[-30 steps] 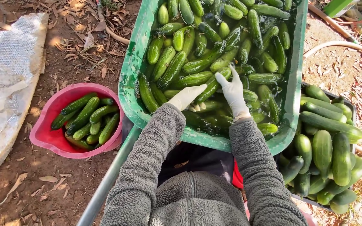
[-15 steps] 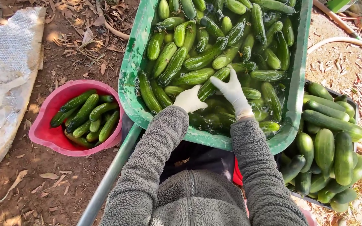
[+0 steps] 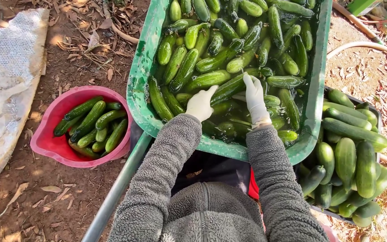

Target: Washing and sorting cucumbers from a water-filled wheelbarrow into a bucket

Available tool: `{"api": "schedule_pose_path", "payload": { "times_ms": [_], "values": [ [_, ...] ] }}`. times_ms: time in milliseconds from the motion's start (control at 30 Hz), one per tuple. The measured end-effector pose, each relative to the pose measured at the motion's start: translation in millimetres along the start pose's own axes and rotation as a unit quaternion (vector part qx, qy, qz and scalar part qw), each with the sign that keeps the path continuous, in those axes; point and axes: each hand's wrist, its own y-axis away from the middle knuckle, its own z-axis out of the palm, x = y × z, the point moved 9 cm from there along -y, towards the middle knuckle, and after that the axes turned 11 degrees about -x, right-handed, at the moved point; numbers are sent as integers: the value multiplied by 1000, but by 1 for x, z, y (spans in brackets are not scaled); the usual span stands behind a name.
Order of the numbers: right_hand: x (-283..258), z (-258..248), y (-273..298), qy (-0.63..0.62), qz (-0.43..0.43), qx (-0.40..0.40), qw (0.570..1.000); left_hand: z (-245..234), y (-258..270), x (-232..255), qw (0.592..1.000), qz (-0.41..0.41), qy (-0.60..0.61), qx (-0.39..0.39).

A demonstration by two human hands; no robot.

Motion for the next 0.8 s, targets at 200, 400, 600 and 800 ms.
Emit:
{"api": "schedule_pose_path", "payload": {
  "times_ms": [200,400,600,800],
  "values": [
    [51,-13,-37,60,39,-11,997,-10,8,6,998,-11,-48,51],
    [15,11,-27,77,-37,-76,993,-28,35,29,997,36,41,54],
    [-37,25,18,-64,35,-118,990,-42,38,24,992,4,111,57],
    [-26,15,8,-65,-12,-118,991,-122,124,14,929,98,286,212]
  ]
}}
